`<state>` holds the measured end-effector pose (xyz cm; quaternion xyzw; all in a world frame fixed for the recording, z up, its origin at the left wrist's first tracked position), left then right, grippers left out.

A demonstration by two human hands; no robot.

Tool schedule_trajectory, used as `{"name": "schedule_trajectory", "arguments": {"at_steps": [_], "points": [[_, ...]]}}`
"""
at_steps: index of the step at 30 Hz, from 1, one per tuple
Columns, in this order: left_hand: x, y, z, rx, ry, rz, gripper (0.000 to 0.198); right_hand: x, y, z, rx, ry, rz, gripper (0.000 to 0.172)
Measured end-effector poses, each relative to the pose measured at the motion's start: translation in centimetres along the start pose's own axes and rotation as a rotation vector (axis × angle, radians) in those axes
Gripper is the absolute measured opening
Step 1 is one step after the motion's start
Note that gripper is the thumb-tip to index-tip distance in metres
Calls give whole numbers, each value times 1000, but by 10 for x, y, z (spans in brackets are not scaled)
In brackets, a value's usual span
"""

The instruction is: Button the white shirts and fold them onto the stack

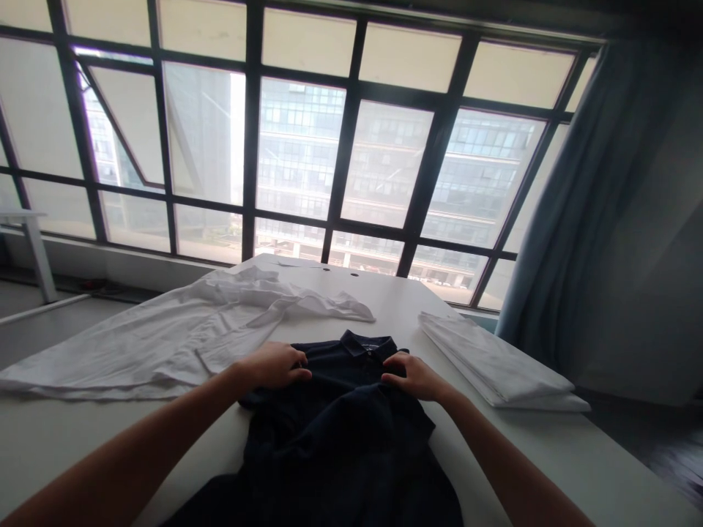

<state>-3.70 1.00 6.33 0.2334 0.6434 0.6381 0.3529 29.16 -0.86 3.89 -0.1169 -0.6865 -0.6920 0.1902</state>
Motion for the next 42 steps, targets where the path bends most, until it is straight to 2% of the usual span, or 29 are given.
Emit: {"name": "schedule_trajectory", "arguments": {"at_steps": [2, 5, 8, 10, 13, 15, 17, 19, 21, 25, 27, 30, 32, 34, 37, 39, 42], "points": [[6, 10, -5, 70, 130, 64, 43, -10, 4, 1, 37, 39, 32, 47], [23, 14, -12, 148, 327, 138, 46, -21, 7, 2, 68, 48, 18, 41], [35, 8, -13, 74, 443, 188, 40, -25, 10, 1, 72, -18, -70, 39], [34, 1, -8, -21, 425, 219, 39, -23, 12, -1, 53, -92, -167, 45], [22, -14, 7, -137, 275, 217, 36, -11, 15, -4, -70, -166, -328, 55], [15, -27, 17, -193, 167, 137, 40, 1, 14, -6, -198, -141, -340, 56], [13, -41, 24, -200, 105, 33, 47, 13, 8, -6, -254, -31, -251, 54], [17, -50, 27, -168, 73, -39, 50, 23, -1, -5, -196, 97, -136, 45], [22, -53, 27, -129, 49, -81, 48, 29, -8, -4, -97, 161, -83, 34], [27, -44, 24, -100, -75, -193, 37, 33, -13, -5, -42, 78, -145, 34], [27, -39, 26, -133, -53, -298, 28, 34, -13, -4, -26, -7, -203, 41], [29, -38, 37, -219, 195, -422, 40, 36, -16, 2, 40, -125, -218, 49], [28, -40, 48, -229, 327, -374, 46, 36, -19, 10, 98, -236, -140, 53], [25, -41, 58, -184, 377, -281, 44, 35, -24, 20, 147, -331, 3, 57], [20, -43, 65, -147, 383, -260, 37, 35, -33, 34, 124, -350, 259, 57], [16, -42, 63, -239, 330, -321, 32, 34, -39, 41, 42, -339, 379, 54], [9, -42, 53, -438, 207, -463, 31, 31, -48, 43, -38, -346, 518, 43]]}}
Point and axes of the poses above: each hand's wrist, its own z-axis towards the middle knuckle, its own y-axis out of the back of the hand, x = y × z, the point moved 2 cm from there along z, towards the middle knuckle, and after that the axes turned 9 degrees about -y, right-handed, at the moved point
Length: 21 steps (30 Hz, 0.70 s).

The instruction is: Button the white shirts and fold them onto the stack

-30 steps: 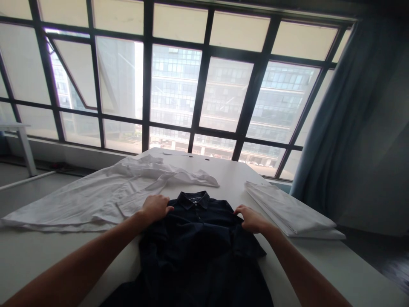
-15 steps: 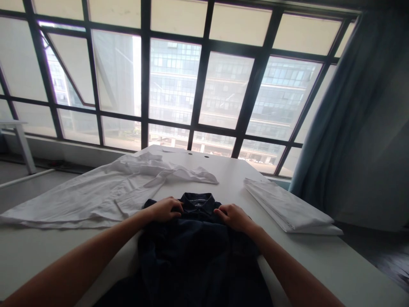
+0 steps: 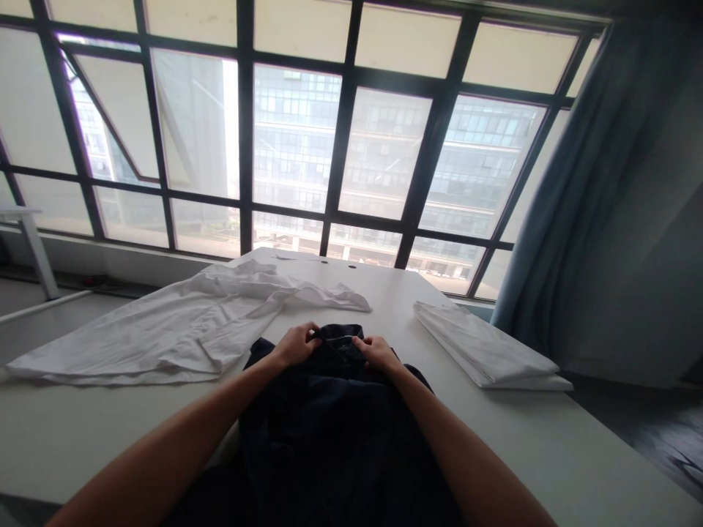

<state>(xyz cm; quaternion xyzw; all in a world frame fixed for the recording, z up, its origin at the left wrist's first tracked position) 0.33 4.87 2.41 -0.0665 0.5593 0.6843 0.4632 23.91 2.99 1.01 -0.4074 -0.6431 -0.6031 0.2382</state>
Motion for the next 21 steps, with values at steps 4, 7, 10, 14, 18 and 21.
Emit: {"name": "schedule_trajectory", "arguments": {"at_steps": [4, 7, 10, 14, 18, 21], "points": [[-7, 0, -10, -90, -46, -361, 39, -4, 0, -7, 54, 9, 318, 29], [-11, -4, -10, -68, 15, -587, 52, -1, 7, -15, 117, 26, 530, 44], [-11, -3, -9, -94, 4, -594, 56, 3, 16, -20, 156, 23, 608, 48], [-12, 6, -9, -102, -110, -423, 45, 6, 22, -22, 160, -3, 618, 32], [-17, 14, -12, -19, -219, -208, 39, 5, 22, -22, 188, 23, 635, 37], [-17, 18, -14, 18, -238, -55, 41, 3, 25, -21, 129, 94, 611, 49]]}}
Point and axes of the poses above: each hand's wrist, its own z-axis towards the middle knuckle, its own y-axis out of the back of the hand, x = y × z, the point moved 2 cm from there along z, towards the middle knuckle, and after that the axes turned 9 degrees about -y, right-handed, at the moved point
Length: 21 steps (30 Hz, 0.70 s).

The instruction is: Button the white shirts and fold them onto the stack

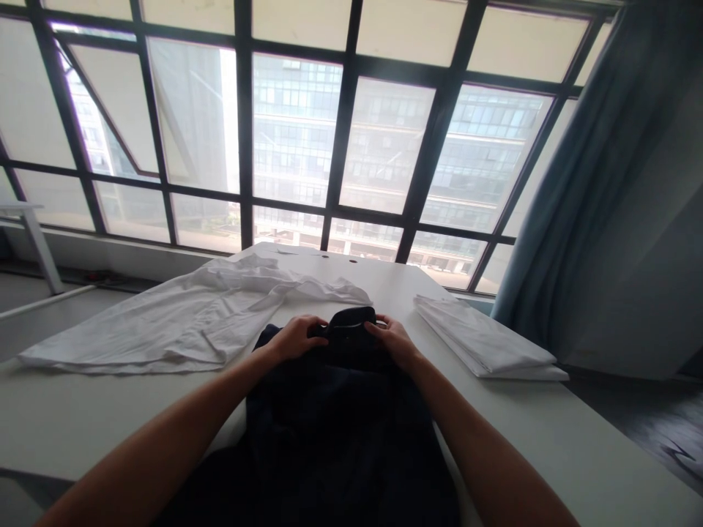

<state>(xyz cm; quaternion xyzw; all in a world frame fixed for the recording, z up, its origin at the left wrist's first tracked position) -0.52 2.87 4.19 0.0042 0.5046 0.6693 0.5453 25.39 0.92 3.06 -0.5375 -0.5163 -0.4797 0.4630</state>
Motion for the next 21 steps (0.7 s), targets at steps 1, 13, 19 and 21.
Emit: {"name": "schedule_trajectory", "arguments": {"at_steps": [1, 13, 19, 21], "points": [[2, 1, 0, 8, 15, 39, 40, 0, 2, 1, -9, 25, -20, 53], [13, 19, 7, -235, 207, 290, 34, 21, -15, -15, -477, 402, -900, 24], [16, 26, 10, -271, 269, 330, 31, 24, -32, -23, -466, 289, -1017, 16], [14, 23, 10, -287, 253, 341, 32, 23, -34, -23, -454, 293, -1041, 14]]}}
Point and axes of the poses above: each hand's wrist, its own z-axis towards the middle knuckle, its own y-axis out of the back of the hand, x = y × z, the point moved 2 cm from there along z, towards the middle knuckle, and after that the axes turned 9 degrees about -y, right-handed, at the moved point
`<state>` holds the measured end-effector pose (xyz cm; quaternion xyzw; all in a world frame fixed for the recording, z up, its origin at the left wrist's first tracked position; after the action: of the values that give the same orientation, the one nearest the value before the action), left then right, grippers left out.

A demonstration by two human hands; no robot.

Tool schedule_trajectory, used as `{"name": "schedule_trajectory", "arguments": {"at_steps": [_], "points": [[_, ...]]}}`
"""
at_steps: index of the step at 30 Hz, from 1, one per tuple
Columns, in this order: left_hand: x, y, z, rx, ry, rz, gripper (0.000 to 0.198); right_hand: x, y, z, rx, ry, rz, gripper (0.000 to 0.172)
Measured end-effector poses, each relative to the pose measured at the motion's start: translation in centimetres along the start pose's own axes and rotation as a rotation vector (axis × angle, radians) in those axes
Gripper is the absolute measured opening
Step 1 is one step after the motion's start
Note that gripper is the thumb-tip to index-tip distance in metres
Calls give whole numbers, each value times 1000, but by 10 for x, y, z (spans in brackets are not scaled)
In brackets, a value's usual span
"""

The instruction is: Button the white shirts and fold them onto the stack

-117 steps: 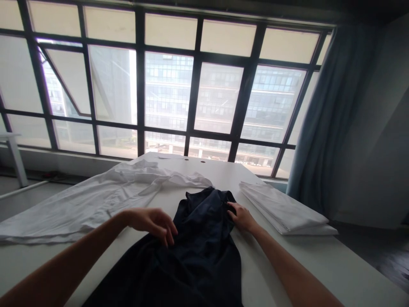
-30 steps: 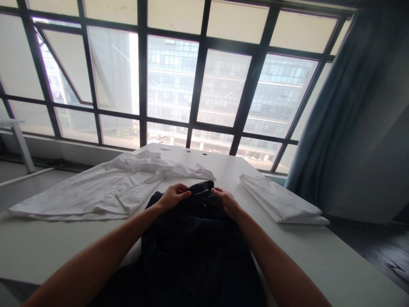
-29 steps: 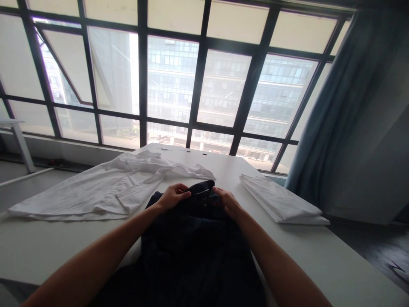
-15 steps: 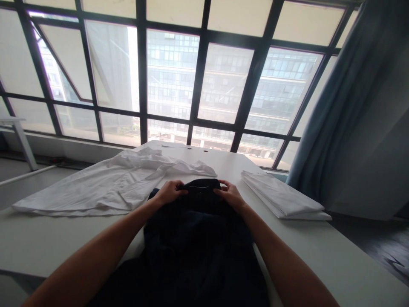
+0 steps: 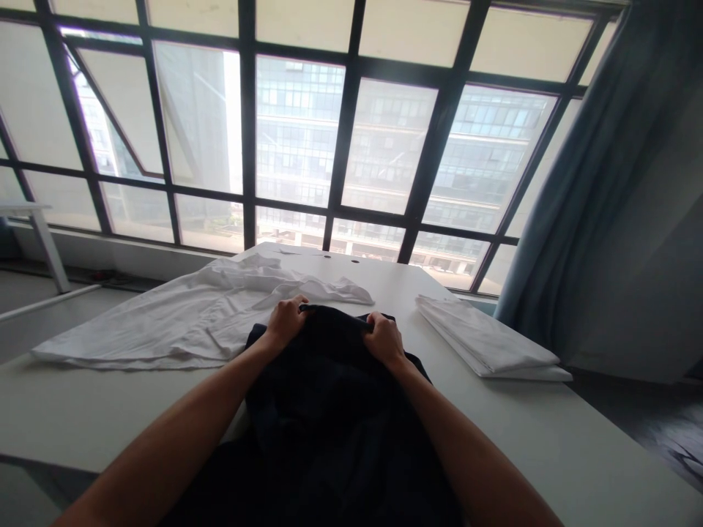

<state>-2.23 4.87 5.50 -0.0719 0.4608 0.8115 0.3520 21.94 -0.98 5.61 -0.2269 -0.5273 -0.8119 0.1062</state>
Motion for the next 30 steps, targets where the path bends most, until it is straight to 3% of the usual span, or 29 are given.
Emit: {"name": "schedule_trajectory", "arguments": {"at_steps": [4, 8, 13, 15, 17, 20, 24, 27, 30], "points": [[-12, -2, -6, -4, -83, -107, 28, -4, -4, 0, 97, 79, 96, 11], [-18, -5, -13, -23, -112, -250, 36, -12, -5, 3, 217, 95, 372, 25], [-7, -19, -11, 6, 66, -590, 47, -18, -4, 5, 401, 14, 687, 42], [-2, -20, -9, 33, 108, -663, 47, -19, -3, 7, 415, 5, 761, 42], [0, -15, -7, 39, 82, -585, 44, -22, -2, 11, 379, -21, 801, 39], [-2, -2, -6, 16, -57, -290, 36, -25, -1, 16, 305, -78, 710, 26], [-16, 8, -7, 49, -213, 94, 30, -17, 8, 12, 56, -75, 170, 4], [-25, 6, -8, 105, -139, 204, 24, -3, 16, 3, -107, -45, -84, 12], [-26, 4, -8, 136, -25, 115, 14, 2, 17, 0, -63, -100, 40, 14]]}}
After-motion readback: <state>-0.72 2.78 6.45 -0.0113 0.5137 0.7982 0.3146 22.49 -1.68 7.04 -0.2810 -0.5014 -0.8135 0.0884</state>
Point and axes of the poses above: each hand's wrist, its own z-axis towards the middle knuckle, its own y-axis out of the back of the hand, x = y × z, the point moved 2 cm from there along z, towards the middle knuckle, and after that the axes turned 9 degrees about -y, right-handed, at the moved point
